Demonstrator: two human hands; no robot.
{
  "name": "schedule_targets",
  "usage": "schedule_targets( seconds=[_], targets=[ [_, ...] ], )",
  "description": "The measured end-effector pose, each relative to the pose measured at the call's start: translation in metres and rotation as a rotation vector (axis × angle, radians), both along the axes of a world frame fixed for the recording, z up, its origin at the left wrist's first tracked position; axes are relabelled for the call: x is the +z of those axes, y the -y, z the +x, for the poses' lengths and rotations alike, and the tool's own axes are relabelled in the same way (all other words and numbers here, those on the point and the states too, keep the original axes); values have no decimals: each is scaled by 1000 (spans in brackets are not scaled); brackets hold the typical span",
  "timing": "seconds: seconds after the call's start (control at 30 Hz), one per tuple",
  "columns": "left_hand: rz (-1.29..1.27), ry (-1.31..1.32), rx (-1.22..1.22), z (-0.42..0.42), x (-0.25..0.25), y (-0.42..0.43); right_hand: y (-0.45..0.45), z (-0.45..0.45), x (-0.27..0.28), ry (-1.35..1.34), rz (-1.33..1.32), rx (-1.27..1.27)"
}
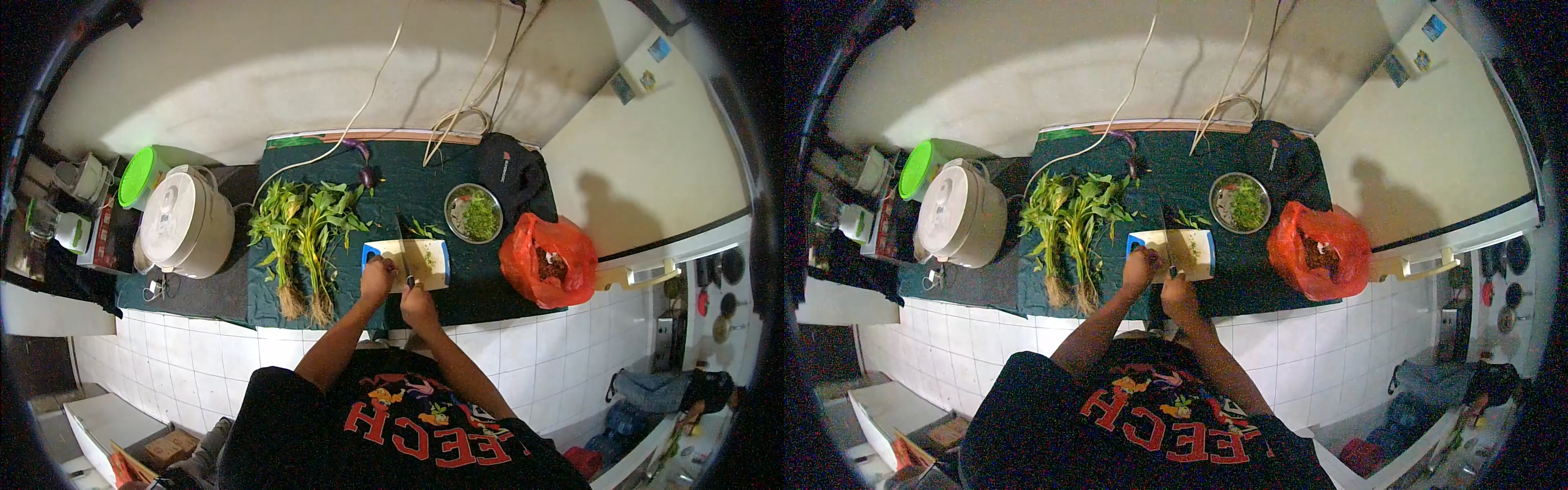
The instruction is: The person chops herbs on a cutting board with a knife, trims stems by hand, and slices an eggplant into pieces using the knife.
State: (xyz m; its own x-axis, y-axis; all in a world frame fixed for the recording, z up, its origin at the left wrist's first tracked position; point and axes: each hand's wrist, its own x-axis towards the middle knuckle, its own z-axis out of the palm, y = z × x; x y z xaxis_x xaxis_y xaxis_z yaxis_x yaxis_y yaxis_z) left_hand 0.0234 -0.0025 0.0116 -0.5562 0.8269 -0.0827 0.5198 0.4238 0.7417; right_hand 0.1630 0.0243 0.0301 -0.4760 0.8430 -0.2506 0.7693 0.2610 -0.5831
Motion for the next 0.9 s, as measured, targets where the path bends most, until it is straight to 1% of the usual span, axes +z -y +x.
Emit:
schedule_targets(
  seconds=[0.1, 0.17, 0.2, 0.27, 0.3, 0.33, 0.37, 0.4, 0.43, 0.47, 0.5, 0.57, 0.6, 0.67, 0.77, 0.8, 0.87, 0.9],
  targets=[
    [55, -6, -37, 0, -8, 1, 11, 7, -2, 55, 3, -1],
    [91, 7, -53, -2, -14, 2, 5, 5, 14, -6, 27, 21],
    [94, -44, -88, -2, -16, 4, 0, 4, 14, -7, 26, 20],
    [95, -96, -122, -1, -18, 9, -9, 1, 16, -3, 134, 145],
    [115, -196, -157, 0, -17, 12, -7, -1, 15, -3, 135, 145],
    [135, -297, -192, 1, -17, 14, -4, -2, 15, 39, 143, 100],
    [134, -296, -192, 1, -16, 16, -2, -3, 14, 83, 150, 54],
    [177, -352, -253, -1, -17, 20, 3, 0, 11, 84, 150, 55],
    [219, -409, -313, -2, -18, 23, 8, 4, 3, 58, 66, -5],
    [216, -407, -313, -2, -17, 27, 11, 6, -5, 32, -18, -66],
    [253, -417, -306, -1, -14, 31, 9, 6, -15, 31, -20, -66],
    [290, -431, -300, -4, -10, 34, 3, 6, -31, 49, 102, 81],
    [265, -425, -280, -4, -8, 35, 1, 2, -22, 50, 102, 80],
    [240, -420, -259, -4, -9, 37, -3, -9, 7, 41, 102, -18],
    [243, -390, -272, -7, -11, 38, 4, -10, 16, 99, 57, -63],
    [232, -393, -278, -7, -9, 38, 7, -6, 9, 98, 58, -64],
    [221, -394, -284, -7, -8, 39, 12, 6, -14, 51, 51, 25],
    [224, -403, -294, -9, -8, 39, 11, 7, -11, 50, 52, 25]
  ],
)
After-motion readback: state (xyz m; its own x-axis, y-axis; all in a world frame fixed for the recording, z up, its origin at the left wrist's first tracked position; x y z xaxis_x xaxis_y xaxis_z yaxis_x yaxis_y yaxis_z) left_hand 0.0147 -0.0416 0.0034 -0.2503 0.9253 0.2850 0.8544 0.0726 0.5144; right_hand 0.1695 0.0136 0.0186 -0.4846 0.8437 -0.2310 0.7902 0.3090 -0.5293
